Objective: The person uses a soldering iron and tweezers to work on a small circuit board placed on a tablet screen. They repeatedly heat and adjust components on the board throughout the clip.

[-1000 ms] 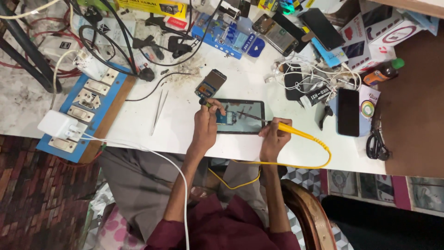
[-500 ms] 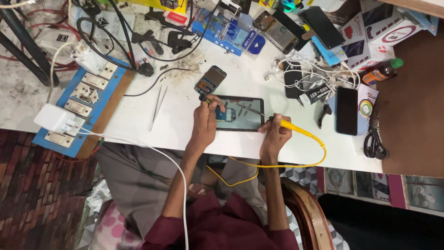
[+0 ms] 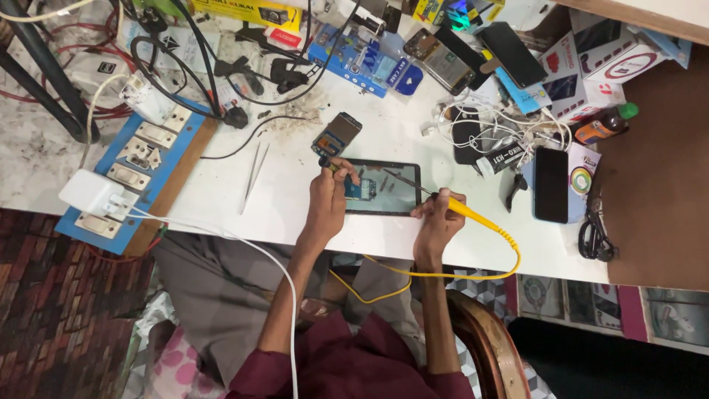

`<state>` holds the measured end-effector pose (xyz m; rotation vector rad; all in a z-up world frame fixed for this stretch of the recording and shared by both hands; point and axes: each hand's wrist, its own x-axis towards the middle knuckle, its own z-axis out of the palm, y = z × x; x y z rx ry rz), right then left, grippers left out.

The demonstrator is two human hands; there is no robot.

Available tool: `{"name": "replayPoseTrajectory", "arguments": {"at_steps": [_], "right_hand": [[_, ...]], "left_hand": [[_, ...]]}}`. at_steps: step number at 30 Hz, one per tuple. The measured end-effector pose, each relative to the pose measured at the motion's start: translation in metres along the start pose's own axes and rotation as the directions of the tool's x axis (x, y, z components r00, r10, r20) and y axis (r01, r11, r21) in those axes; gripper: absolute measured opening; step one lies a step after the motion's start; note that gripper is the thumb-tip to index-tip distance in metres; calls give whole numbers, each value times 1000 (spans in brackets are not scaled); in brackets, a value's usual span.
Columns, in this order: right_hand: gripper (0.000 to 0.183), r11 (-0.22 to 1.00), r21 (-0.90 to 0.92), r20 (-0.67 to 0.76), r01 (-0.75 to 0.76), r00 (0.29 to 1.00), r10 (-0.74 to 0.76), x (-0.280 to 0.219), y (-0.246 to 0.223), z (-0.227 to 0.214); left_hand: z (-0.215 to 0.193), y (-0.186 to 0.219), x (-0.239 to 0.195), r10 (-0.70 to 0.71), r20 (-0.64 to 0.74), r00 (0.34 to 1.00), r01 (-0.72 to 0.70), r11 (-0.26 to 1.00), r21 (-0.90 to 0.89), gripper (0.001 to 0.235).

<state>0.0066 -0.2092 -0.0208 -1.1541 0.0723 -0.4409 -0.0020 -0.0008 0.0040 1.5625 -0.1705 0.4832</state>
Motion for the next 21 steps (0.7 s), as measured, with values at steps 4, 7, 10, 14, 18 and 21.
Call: {"name": "replayPoseTrajectory", "arguments": {"at_steps": [4, 7, 10, 14, 18, 21], "right_hand": [[22, 1000, 14, 35, 14, 999, -14, 1, 3, -4], [20, 998, -54, 52, 25, 998, -22, -1, 4, -2], [19, 999, -52, 46, 10, 999, -8, 0, 1, 1], [21, 993, -119, 63, -13, 998, 20, -1, -2, 4], [23, 986, -163, 74, -27, 996, 40, -2, -2, 6], [22, 992, -125, 49, -23, 998, 29, -3, -3, 7]], "left_hand": [[-1, -1, -1, -96, 17, 995, 96, 995, -9, 20], [-1, -2, -2, -55, 16, 998, 56, 998, -2, 21], [0, -4, -1, -19, 10, 1000, 19, 1000, 2, 20], [-1, -7, -2, -29, 15, 999, 29, 1000, -4, 21], [0, -7, -1, -103, 15, 995, 103, 995, -10, 20], [1, -6, -2, -102, 10, 995, 102, 995, 0, 20]]}}
